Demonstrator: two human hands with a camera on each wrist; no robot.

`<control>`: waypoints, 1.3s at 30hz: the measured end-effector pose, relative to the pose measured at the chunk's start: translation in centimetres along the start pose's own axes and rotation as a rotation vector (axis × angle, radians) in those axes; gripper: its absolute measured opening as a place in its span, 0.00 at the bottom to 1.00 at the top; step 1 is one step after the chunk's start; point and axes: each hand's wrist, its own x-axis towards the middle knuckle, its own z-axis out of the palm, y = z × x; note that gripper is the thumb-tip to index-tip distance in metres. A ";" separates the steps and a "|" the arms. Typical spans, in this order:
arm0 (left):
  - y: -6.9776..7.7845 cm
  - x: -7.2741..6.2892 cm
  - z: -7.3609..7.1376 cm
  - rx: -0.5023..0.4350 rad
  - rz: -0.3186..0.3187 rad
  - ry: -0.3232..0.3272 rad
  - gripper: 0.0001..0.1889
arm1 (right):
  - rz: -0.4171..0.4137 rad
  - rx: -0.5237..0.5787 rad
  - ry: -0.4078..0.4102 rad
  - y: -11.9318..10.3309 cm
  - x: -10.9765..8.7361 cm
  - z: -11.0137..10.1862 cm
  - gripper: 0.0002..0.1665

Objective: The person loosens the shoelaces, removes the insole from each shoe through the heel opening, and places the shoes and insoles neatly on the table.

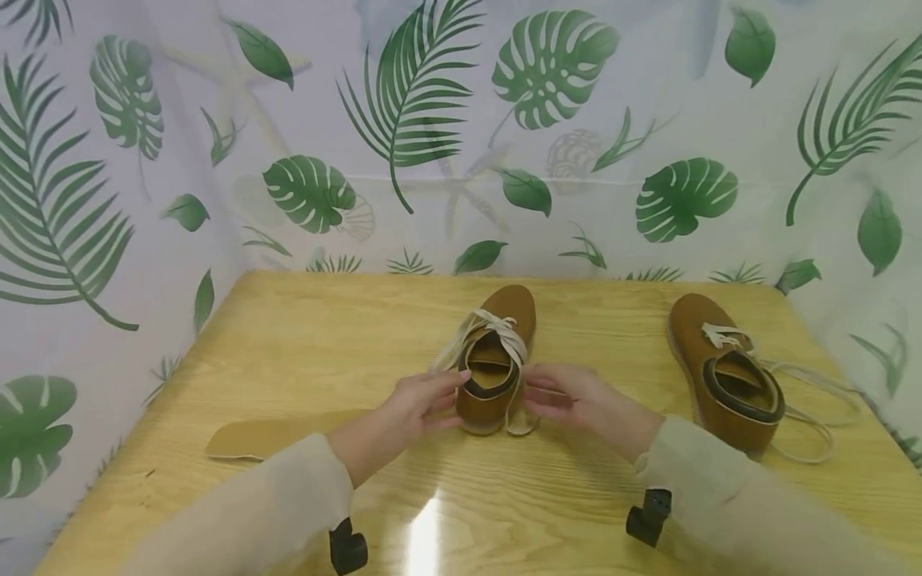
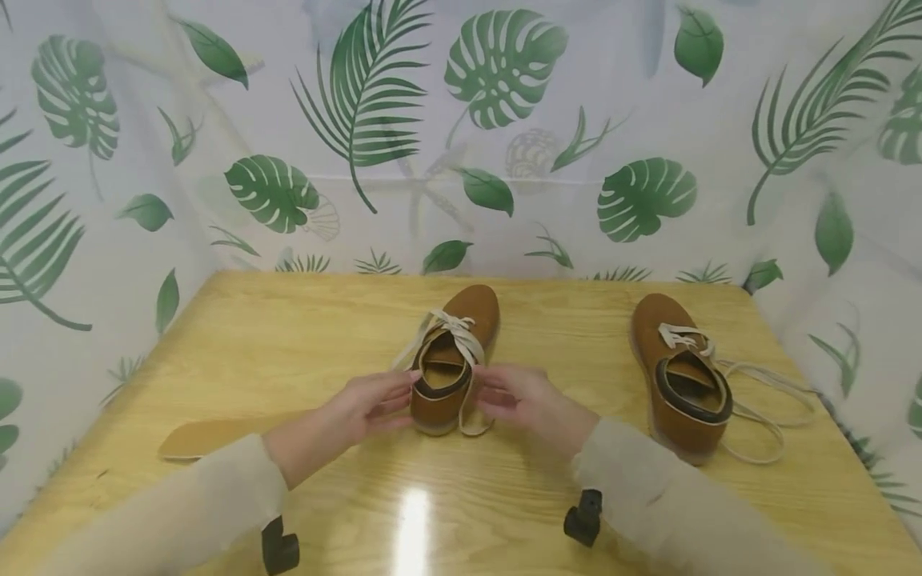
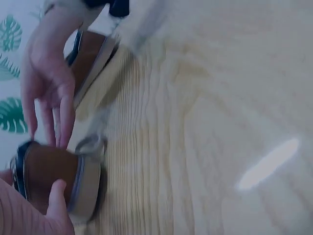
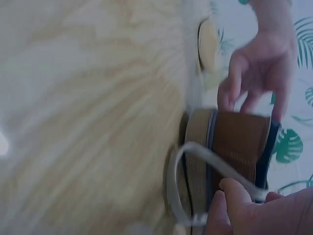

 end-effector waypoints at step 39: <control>-0.2 -2.1 3.6 -0.270 0.002 0.088 0.35 | -1.425 -1.917 -0.281 -7.0 10.7 -4.4 0.35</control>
